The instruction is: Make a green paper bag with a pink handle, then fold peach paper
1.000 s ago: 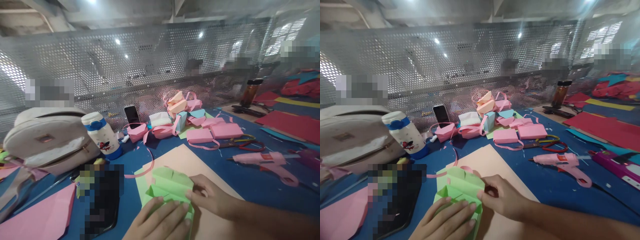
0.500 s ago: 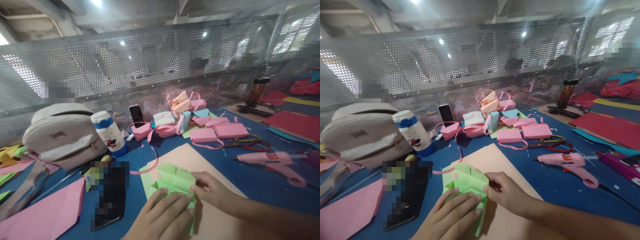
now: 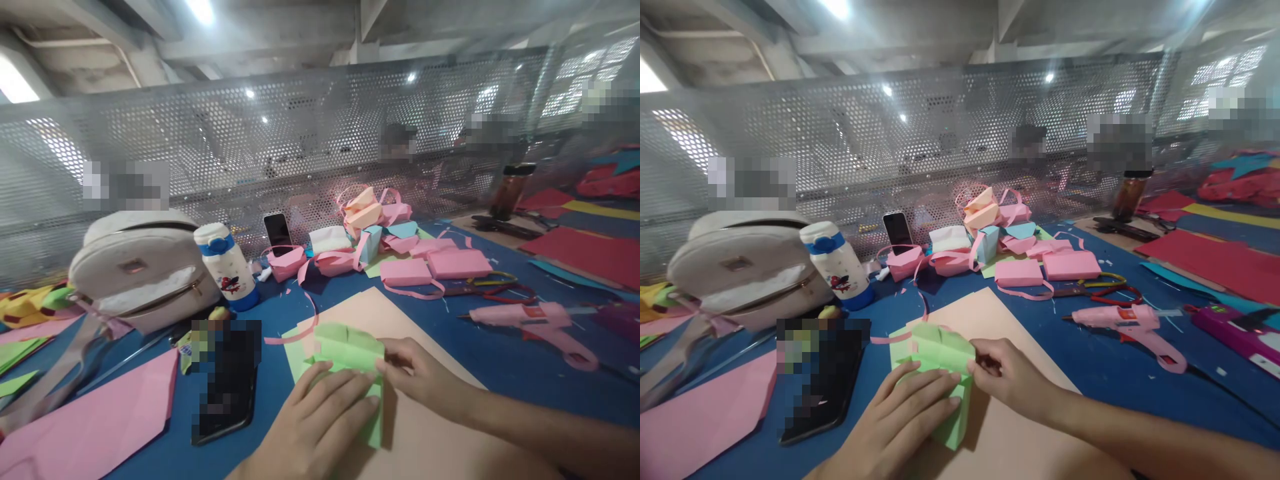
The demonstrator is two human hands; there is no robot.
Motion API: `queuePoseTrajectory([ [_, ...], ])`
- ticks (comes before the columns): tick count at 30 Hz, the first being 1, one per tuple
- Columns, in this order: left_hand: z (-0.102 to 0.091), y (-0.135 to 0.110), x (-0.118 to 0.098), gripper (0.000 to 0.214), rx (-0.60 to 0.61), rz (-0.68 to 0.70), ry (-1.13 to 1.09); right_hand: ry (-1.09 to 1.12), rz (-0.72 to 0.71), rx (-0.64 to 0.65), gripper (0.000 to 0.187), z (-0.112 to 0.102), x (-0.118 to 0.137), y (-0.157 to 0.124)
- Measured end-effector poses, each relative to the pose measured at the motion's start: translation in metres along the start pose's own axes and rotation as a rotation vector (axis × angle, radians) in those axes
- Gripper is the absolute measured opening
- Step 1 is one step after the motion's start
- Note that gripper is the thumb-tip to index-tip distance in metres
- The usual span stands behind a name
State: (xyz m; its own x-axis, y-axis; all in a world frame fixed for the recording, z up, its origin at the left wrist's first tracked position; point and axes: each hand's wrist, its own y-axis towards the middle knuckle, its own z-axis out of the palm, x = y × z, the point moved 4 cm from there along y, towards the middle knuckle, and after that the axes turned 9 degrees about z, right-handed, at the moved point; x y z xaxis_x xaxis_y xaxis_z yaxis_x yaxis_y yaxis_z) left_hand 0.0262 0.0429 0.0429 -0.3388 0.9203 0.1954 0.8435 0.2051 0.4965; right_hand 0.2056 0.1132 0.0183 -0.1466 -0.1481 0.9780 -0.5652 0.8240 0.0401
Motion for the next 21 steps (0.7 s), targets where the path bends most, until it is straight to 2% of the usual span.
queuePoseTrajectory([
  [3,0.004,-0.002,0.000,0.040,-0.006,-0.003,-0.008,0.010,-0.012,0.013,0.038,0.000,0.002,0.000],
  [5,0.007,-0.003,0.001,0.038,-0.053,-0.018,-0.007,-0.004,-0.004,0.014,0.041,0.000,0.001,0.001],
  [9,0.010,-0.006,0.002,0.035,-0.072,-0.061,-0.006,-0.063,0.009,-0.028,0.048,-0.003,-0.003,0.002],
  [13,0.003,-0.009,0.003,0.050,-0.053,-0.087,0.002,-0.116,0.008,-0.055,0.048,-0.007,-0.007,0.003],
  [18,-0.006,-0.008,-0.001,0.058,0.018,0.023,0.092,-0.166,-0.001,-0.059,0.045,-0.010,-0.010,0.002],
  [21,-0.007,-0.004,-0.005,0.050,0.035,0.125,0.149,-0.187,0.006,-0.039,0.043,-0.011,-0.011,0.001],
])
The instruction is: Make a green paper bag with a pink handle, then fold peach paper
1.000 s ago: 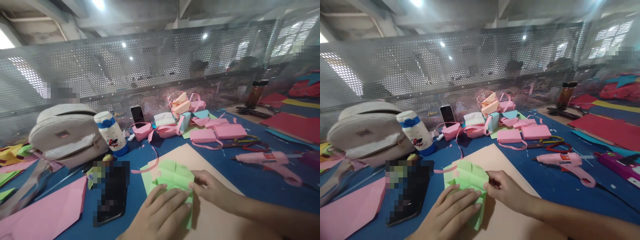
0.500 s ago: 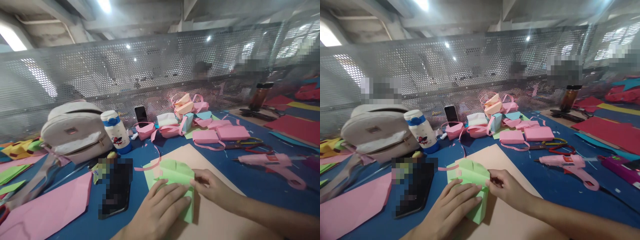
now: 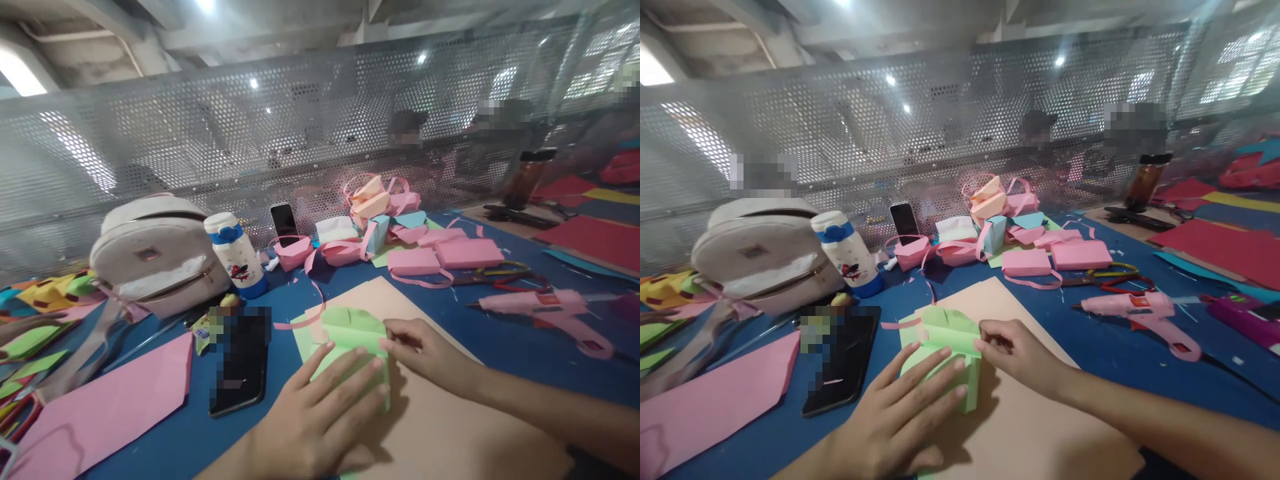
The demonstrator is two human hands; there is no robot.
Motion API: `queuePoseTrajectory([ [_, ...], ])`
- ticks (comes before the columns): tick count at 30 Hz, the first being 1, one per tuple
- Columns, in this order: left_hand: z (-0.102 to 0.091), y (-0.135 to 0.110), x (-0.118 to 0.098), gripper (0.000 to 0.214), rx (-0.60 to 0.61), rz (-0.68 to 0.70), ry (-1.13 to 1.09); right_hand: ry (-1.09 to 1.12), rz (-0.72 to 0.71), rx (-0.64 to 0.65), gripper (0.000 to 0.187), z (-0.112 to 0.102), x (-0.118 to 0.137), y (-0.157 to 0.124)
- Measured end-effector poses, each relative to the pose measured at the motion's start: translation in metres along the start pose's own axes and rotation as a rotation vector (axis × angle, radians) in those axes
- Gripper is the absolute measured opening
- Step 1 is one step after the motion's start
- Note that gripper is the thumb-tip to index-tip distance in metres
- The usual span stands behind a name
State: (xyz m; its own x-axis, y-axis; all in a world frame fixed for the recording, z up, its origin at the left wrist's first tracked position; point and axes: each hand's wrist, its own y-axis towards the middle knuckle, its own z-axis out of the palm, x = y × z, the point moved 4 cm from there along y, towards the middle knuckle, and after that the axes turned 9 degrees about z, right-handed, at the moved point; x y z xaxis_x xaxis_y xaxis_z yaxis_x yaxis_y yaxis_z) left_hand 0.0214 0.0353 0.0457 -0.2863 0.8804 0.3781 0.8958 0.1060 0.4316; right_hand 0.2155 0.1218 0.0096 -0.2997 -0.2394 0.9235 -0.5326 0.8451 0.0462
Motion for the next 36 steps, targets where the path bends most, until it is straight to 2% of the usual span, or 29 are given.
queuePoseTrajectory([
  [8,0.001,0.004,0.005,0.033,-0.034,-0.037,0.011,0.067,-0.040,0.056,0.039,0.001,0.005,-0.003],
  [15,0.000,0.002,0.007,0.040,-0.031,-0.086,-0.004,0.045,-0.049,0.056,0.040,0.002,0.010,-0.004],
  [22,0.000,0.003,0.005,0.041,-0.039,-0.052,-0.009,-0.003,-0.015,0.081,0.041,0.005,0.007,-0.003],
  [28,0.001,0.002,0.005,0.044,-0.003,-0.031,-0.024,0.040,-0.026,0.140,0.042,0.008,0.007,-0.003],
  [36,0.003,-0.001,0.005,0.047,-0.003,-0.024,-0.041,0.009,-0.038,0.102,0.044,0.006,0.012,-0.005],
])
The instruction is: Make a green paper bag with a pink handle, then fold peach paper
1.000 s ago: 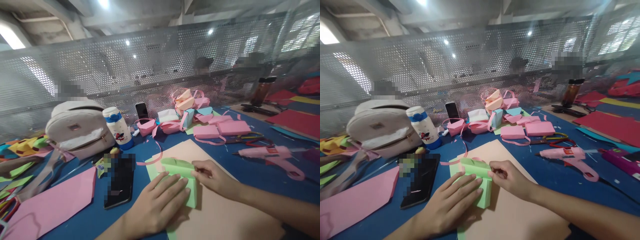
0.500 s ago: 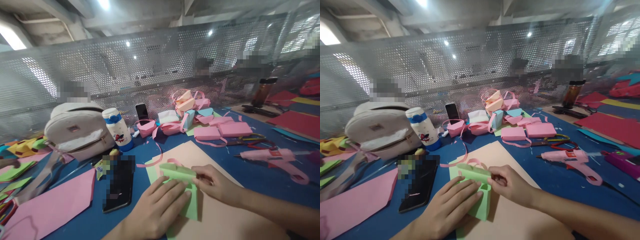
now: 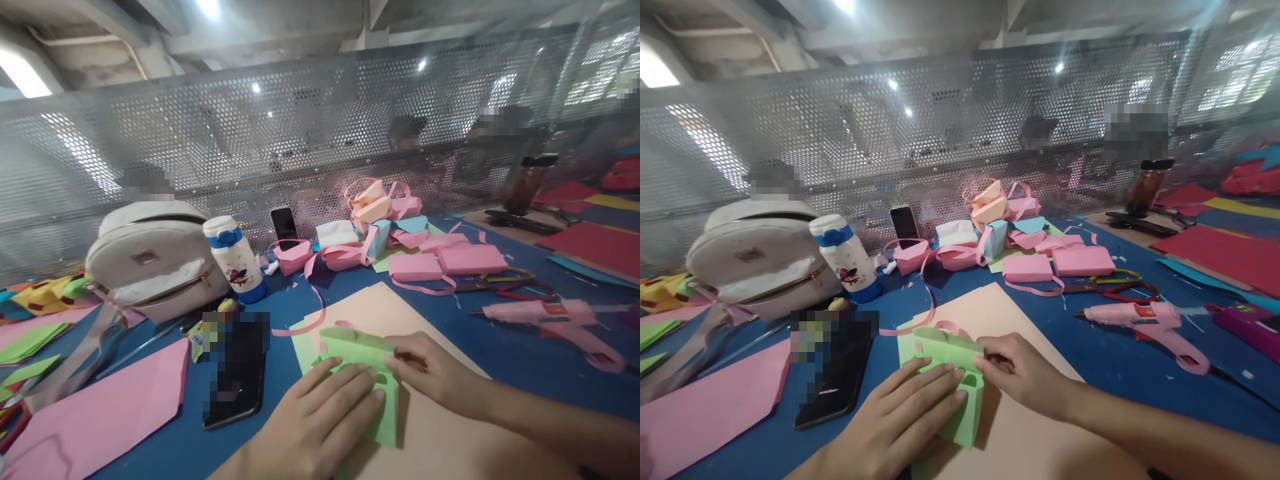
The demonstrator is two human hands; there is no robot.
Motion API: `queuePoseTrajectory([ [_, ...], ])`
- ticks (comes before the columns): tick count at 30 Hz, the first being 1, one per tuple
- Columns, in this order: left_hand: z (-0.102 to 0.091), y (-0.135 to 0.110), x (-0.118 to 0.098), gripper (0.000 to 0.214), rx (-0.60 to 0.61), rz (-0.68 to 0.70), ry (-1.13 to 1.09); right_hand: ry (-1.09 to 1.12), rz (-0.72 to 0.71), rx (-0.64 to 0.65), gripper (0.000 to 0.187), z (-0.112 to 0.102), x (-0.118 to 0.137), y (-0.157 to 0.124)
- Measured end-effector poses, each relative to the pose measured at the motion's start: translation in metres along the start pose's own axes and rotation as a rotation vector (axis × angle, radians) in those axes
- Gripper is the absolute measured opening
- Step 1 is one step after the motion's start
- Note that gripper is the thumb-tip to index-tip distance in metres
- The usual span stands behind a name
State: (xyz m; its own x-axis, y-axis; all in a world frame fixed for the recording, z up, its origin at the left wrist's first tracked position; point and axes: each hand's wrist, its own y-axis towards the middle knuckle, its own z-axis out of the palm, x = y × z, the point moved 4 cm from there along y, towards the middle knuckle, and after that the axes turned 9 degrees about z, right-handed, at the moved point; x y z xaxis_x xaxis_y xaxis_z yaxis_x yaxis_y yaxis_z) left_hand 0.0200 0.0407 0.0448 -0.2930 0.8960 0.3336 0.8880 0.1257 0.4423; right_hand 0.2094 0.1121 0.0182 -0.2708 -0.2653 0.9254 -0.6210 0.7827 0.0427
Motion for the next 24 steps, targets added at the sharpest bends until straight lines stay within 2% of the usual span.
queuePoseTrajectory([
  [6,0.0016,-0.0010,0.0006,0.041,-0.024,-0.026,0.003,-0.042,0.026,-0.050,0.044,-0.0018,-0.0023,0.0006],
  [12,-0.0057,0.0047,-0.0001,0.045,-0.021,-0.004,0.024,-0.011,-0.003,-0.030,0.043,-0.0007,0.0008,0.0002],
  [19,-0.0045,0.0034,-0.0003,0.045,-0.023,-0.004,0.016,0.008,-0.004,-0.115,0.041,-0.0044,0.0025,0.0006],
  [24,-0.0027,0.0008,-0.0014,0.041,-0.013,-0.012,0.005,0.007,-0.006,-0.077,0.043,-0.0029,0.0012,0.0015],
])
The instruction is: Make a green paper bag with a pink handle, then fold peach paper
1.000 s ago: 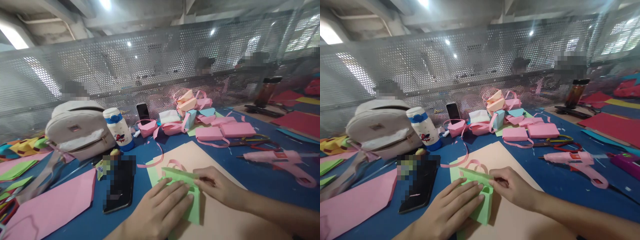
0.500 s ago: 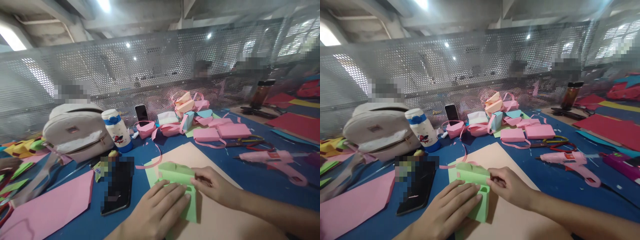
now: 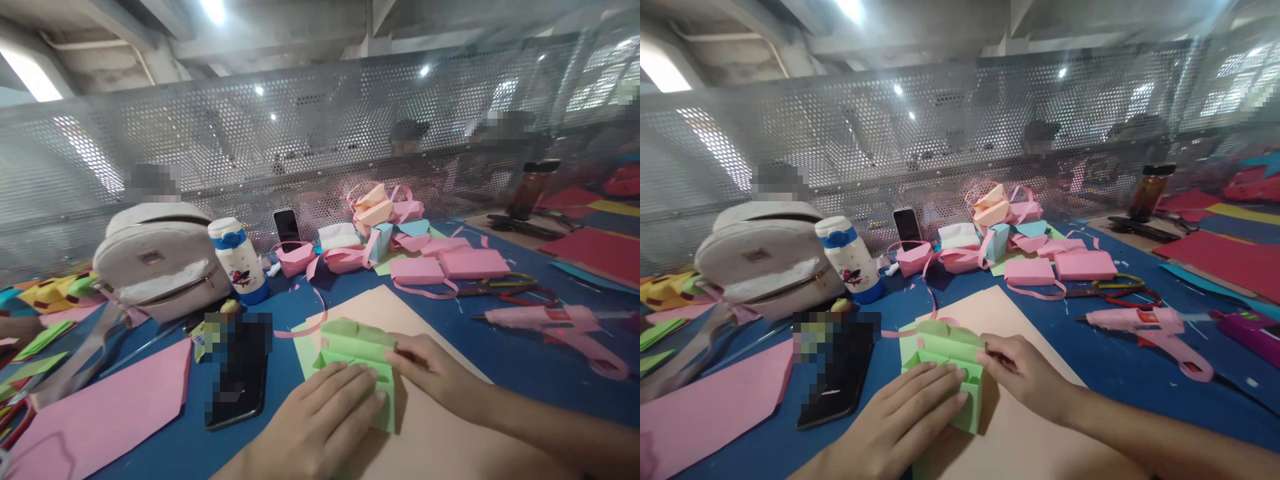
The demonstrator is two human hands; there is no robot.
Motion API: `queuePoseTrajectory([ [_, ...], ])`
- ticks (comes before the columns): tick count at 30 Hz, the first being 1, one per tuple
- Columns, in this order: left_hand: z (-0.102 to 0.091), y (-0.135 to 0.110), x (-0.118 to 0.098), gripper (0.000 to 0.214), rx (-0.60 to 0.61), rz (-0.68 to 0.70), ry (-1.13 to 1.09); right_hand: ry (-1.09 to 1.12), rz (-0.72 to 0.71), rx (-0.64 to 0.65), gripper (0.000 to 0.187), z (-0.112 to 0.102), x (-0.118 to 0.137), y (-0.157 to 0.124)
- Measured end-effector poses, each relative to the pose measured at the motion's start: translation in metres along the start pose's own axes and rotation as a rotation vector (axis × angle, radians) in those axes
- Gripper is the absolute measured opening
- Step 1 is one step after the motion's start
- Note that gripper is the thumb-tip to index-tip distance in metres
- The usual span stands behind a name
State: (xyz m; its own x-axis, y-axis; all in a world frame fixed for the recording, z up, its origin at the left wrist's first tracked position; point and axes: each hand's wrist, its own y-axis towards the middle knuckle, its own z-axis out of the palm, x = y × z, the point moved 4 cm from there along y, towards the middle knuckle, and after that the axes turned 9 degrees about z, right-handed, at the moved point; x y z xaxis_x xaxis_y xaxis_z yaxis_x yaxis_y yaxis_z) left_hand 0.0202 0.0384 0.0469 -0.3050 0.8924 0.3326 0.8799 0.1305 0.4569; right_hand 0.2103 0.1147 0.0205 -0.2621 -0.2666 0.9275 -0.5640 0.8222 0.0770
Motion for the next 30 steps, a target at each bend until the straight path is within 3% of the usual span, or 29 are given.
queuePoseTrajectory([
  [10,-0.0013,0.0020,0.0009,0.047,0.001,0.003,0.010,-0.044,-0.036,-0.013,0.042,-0.0017,0.0020,-0.0023],
  [17,0.0072,-0.0010,0.0086,0.041,-0.004,-0.108,0.014,0.068,0.010,0.001,0.043,-0.0017,0.0044,0.0006],
  [23,0.0069,-0.0011,0.0073,0.044,-0.004,-0.101,0.017,0.043,0.059,0.011,0.048,0.0010,-0.0039,0.0015],
  [30,0.0081,-0.0011,0.0075,0.043,-0.064,-0.075,0.000,0.105,0.021,0.069,0.046,0.0011,0.0020,0.0028],
])
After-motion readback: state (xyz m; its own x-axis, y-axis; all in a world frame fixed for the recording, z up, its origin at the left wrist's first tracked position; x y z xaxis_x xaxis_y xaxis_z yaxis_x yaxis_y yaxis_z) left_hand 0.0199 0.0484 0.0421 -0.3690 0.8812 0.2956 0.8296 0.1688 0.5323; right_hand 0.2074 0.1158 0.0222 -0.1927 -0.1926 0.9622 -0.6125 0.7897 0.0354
